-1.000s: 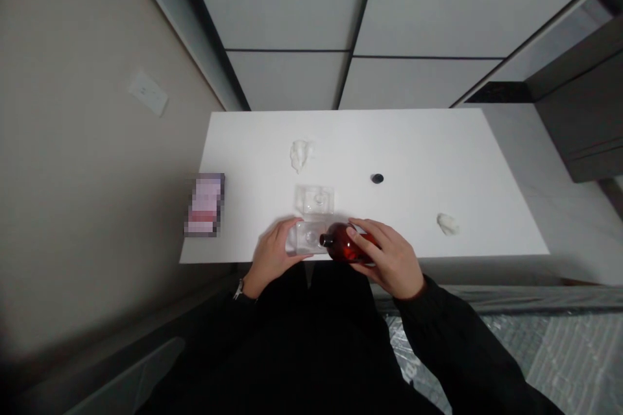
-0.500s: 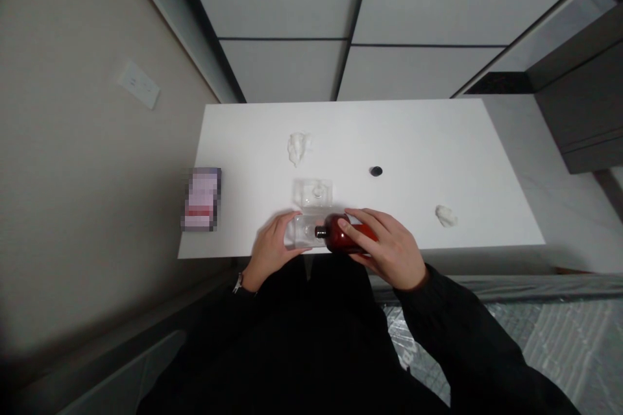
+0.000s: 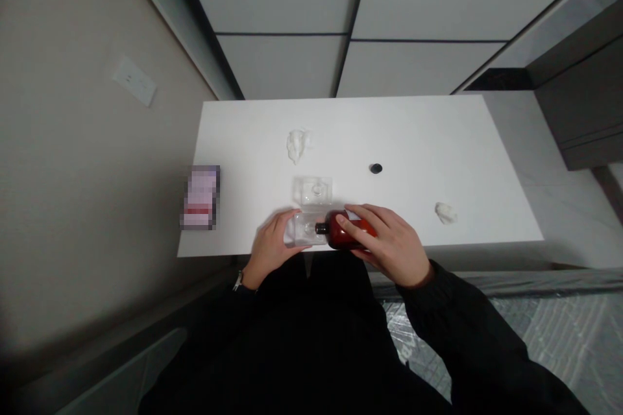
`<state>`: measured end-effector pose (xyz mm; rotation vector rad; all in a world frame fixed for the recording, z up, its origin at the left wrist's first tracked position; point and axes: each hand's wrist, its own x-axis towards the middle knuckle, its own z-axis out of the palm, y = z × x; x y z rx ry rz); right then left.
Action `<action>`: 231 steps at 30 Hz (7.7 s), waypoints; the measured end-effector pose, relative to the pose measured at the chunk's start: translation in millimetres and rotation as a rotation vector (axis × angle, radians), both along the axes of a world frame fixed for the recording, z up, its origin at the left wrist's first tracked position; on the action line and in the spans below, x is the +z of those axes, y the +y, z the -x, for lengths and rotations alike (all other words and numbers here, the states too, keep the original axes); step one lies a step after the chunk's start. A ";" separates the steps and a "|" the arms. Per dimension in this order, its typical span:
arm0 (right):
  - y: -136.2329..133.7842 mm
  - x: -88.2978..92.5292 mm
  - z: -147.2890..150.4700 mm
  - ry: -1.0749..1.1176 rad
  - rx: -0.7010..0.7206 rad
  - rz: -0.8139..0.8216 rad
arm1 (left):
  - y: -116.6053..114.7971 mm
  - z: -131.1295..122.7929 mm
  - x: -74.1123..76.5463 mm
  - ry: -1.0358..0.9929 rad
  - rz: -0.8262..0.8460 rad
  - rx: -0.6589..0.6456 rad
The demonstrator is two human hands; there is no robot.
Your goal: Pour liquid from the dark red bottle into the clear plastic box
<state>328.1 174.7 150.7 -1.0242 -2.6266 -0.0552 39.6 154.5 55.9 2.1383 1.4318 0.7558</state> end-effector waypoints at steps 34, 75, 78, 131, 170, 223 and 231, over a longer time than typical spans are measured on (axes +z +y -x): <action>1.0 21.0 -3.4 -0.075 -0.006 -0.031 | 1.8 0.1 -1.1 0.008 -0.053 -0.003; 1.0 31.8 -1.1 -0.142 -0.011 -0.040 | 1.9 2.7 -6.0 0.006 -0.031 -0.001; 1.1 32.9 0.1 -0.147 -0.008 -0.051 | 1.9 3.0 -6.1 0.009 -0.031 0.004; 2.4 45.8 4.1 -0.195 0.004 -0.083 | 4.0 4.7 -8.3 -0.001 -0.045 0.002; 0.8 30.2 6.3 -0.058 -0.042 0.025 | 5.1 2.3 -5.6 0.001 0.006 0.014; -34.1 -22.3 -68.4 0.421 -0.309 -0.011 | 58.6 -34.5 37.9 -0.010 0.029 -0.119; 2.4 -12.0 -44.9 0.147 -0.185 -0.057 | 55.6 -37.7 34.8 -0.044 0.055 -0.095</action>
